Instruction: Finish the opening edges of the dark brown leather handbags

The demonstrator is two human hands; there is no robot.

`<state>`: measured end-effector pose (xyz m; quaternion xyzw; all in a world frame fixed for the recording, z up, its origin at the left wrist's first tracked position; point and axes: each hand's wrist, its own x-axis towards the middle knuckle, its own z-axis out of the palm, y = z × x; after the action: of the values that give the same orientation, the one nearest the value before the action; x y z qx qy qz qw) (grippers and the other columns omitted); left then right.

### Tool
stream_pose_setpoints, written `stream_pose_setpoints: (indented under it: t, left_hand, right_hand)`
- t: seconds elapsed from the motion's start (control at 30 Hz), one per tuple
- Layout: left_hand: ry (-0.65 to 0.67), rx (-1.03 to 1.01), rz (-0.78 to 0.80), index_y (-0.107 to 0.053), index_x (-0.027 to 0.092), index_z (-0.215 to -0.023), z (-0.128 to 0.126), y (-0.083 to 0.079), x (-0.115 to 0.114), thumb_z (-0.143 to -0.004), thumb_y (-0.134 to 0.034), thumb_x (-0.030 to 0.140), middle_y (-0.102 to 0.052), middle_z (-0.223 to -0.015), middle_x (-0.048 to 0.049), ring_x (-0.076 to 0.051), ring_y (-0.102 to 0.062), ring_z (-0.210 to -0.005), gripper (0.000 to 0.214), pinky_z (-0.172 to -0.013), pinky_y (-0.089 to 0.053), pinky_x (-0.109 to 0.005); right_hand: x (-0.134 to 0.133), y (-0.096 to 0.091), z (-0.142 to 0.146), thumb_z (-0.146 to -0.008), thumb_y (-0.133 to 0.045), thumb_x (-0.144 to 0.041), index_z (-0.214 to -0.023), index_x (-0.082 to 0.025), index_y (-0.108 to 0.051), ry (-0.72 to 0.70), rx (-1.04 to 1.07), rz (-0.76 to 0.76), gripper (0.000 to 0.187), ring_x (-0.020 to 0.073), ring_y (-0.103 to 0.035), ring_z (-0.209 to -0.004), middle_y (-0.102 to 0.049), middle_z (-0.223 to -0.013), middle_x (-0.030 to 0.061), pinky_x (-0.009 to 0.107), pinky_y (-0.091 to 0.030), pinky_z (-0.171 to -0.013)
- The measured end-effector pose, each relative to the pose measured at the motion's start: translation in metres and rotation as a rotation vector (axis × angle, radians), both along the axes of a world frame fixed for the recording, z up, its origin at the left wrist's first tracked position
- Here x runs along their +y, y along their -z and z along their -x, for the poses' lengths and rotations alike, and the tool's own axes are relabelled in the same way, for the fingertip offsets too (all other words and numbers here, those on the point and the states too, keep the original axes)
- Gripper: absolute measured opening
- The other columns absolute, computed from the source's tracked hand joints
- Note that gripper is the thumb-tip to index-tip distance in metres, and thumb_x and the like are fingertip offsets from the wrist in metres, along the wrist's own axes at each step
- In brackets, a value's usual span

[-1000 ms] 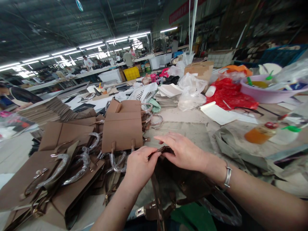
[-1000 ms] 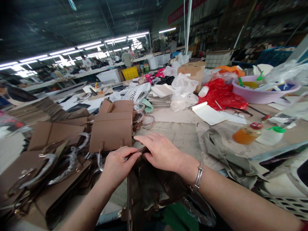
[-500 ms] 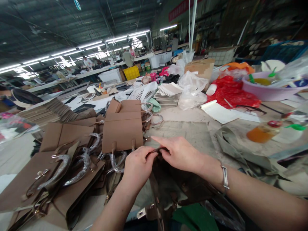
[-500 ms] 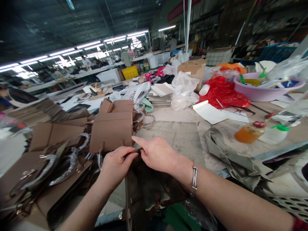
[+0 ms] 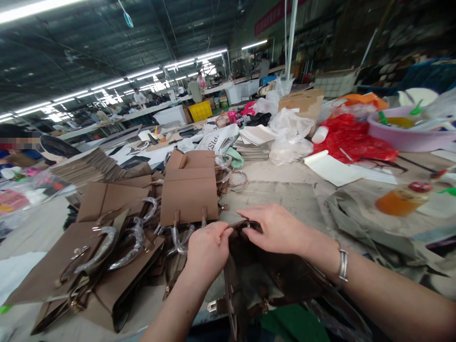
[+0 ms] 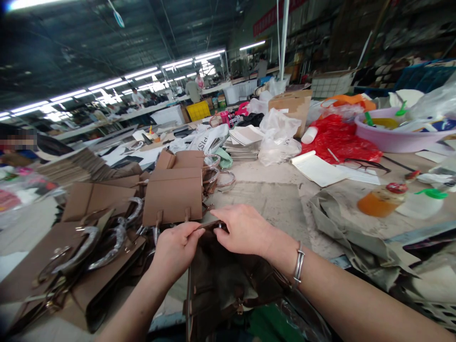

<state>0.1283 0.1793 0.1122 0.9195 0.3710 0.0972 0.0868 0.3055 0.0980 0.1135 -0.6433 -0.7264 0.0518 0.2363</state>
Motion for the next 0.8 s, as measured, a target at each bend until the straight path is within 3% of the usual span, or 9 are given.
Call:
stream_pose_setpoints:
  t: [0.13,0.27,0.33,0.43,0.53,0.63,0.7,0.8]
  left_hand:
    - [-0.01,0.022,0.008,-0.066,0.022,-0.079,-0.001,-0.001,0.0,-0.088,-0.048,0.027,-0.07,-0.076,-0.0006,-0.017,-0.063,-0.071,0.021,-0.063,-0.038,-0.026]
    - [-0.003,0.06,0.029,-0.066,0.023,-0.082,0.002,-0.005,0.003,-0.089,-0.046,0.033,-0.07,-0.079,-0.001,-0.019,-0.064,-0.074,0.024,-0.065,-0.041,-0.026]
    - [0.037,0.072,0.081,-0.066,0.024,-0.095,0.004,-0.011,0.002,-0.086,-0.053,0.039,-0.072,-0.089,-0.0014,-0.02,-0.065,-0.082,0.022,-0.071,-0.044,-0.027]
    - [0.086,0.068,0.123,-0.06,0.025,-0.117,0.002,-0.02,-0.003,-0.074,-0.066,0.046,-0.069,-0.109,-0.004,-0.024,-0.063,-0.097,0.047,-0.082,-0.045,-0.03]
    - [0.061,-0.037,0.192,-0.069,0.026,-0.098,-0.005,-0.019,-0.005,-0.081,-0.057,0.043,-0.072,-0.098,-0.0039,-0.023,-0.063,-0.093,0.027,-0.085,-0.044,-0.031]
    - [-0.043,-0.202,0.262,-0.069,0.022,-0.068,-0.01,-0.01,0.001,-0.078,-0.059,0.041,-0.07,-0.076,-0.0042,-0.022,-0.063,-0.083,0.024,-0.083,-0.043,-0.031]
    - [-0.103,-0.298,0.289,-0.065,0.02,-0.061,-0.006,-0.003,0.004,-0.075,-0.061,0.039,-0.068,-0.071,-0.0032,-0.02,-0.062,-0.078,0.024,-0.081,-0.043,-0.03]
    - [-0.244,-0.511,0.36,-0.065,0.018,-0.062,0.018,0.003,0.008,-0.072,-0.059,0.04,-0.065,-0.066,-0.0021,-0.018,-0.06,-0.072,0.026,-0.075,-0.045,-0.028]
  right_hand:
    - [0.005,-0.003,0.003,-0.088,-0.051,-0.031,-0.097,-0.023,-0.07,-0.001,-0.043,0.1,0.022,0.0181,-0.065,-0.079,-0.072,-0.087,0.0032,0.026,-0.045,-0.069]
    - [0.01,-0.005,0.007,-0.093,-0.044,-0.03,-0.081,-0.021,-0.07,0.059,-0.204,0.114,0.03,0.0202,-0.065,-0.076,-0.072,-0.082,0.0053,0.027,-0.044,-0.066]
    - [0.01,-0.004,0.007,-0.093,-0.042,-0.032,-0.08,-0.019,-0.069,0.069,-0.258,0.105,0.033,0.0222,-0.065,-0.076,-0.071,-0.083,0.0072,0.029,-0.045,-0.065]
    - [0.008,0.001,0.003,-0.094,-0.038,-0.041,-0.083,-0.021,-0.071,0.059,-0.167,0.156,0.04,0.0258,-0.066,-0.081,-0.071,-0.084,0.0082,0.035,-0.048,-0.072]
    - [0.009,0.011,-0.007,-0.088,-0.04,-0.061,-0.111,-0.021,-0.067,0.008,0.174,0.211,0.054,0.0312,-0.06,-0.103,-0.068,-0.109,0.011,0.044,-0.045,-0.091]
    - [0.002,0.02,-0.019,-0.087,-0.036,-0.067,-0.136,-0.02,-0.047,0.039,0.702,0.218,0.068,0.0288,-0.055,-0.115,-0.053,-0.133,0.0112,0.043,-0.041,-0.1]
    - [-0.012,0.028,-0.028,-0.089,-0.033,-0.065,-0.138,-0.023,-0.042,0.134,1.048,0.193,0.065,0.0246,-0.06,-0.107,-0.053,-0.133,0.0103,0.04,-0.045,-0.096]
    - [-0.044,0.043,-0.037,-0.088,-0.041,-0.063,-0.131,-0.022,-0.049,0.314,1.388,0.064,0.06,0.0208,-0.064,-0.097,-0.059,-0.123,0.0102,0.035,-0.05,-0.089]
